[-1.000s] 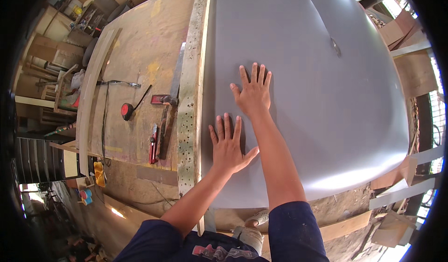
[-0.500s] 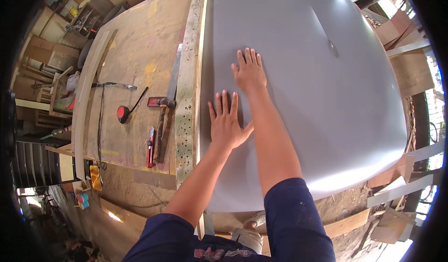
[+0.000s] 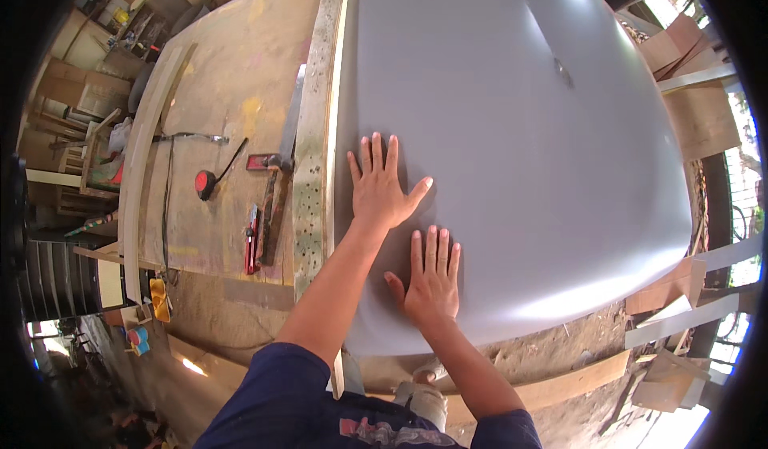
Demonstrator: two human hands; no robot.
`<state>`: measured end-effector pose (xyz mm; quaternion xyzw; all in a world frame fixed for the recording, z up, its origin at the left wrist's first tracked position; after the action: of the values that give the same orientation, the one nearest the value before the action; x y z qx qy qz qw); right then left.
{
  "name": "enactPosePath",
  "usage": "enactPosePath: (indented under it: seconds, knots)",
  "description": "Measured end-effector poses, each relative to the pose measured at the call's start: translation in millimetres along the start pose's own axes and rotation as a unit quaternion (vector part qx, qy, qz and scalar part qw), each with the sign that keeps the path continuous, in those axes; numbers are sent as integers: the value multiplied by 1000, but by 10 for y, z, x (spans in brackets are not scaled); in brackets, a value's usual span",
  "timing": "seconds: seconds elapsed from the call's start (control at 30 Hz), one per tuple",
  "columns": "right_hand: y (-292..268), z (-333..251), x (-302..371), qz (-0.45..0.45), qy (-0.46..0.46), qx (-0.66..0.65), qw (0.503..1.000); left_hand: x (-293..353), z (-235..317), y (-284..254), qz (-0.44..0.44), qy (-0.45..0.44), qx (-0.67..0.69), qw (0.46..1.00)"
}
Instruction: The person carries a flexible grey sheet with another person and aligns it on a wooden board at a workbench, then smooths the surface by hand and picks up screws from a plastic container.
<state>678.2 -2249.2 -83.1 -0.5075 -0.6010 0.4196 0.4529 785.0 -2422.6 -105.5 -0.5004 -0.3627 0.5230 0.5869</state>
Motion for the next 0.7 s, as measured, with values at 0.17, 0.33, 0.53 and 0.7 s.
enactPosePath:
  seconds: [0.17, 0.33, 0.53, 0.7]
  knots:
    - [-19, -21, -148, -1, 2, 36, 999, -99, -33, 16, 8, 3, -4, 1000]
    - [-59, -36, -444, 22, -4, 19, 1000, -384, -117, 24, 23, 0, -9, 1000]
    - [-70, -26, -867, 55, -15, 25, 998, -806, -230, 64, 32, -3, -3, 999]
    - [-69, -17, -1241, 81, -21, 29, 996, -1166, -341, 100, 36, -5, 0, 999]
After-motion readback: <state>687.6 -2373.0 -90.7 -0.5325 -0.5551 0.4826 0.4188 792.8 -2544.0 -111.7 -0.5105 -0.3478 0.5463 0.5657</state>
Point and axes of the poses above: each hand's wrist, its own x-axis away from the middle knuckle, its own y-axis out of the palm, z = x × y, the point moved 5 cm from there along -x, towards the middle knuckle, and after that the axes turned 6 degrees about y, right-handed, at the moved point
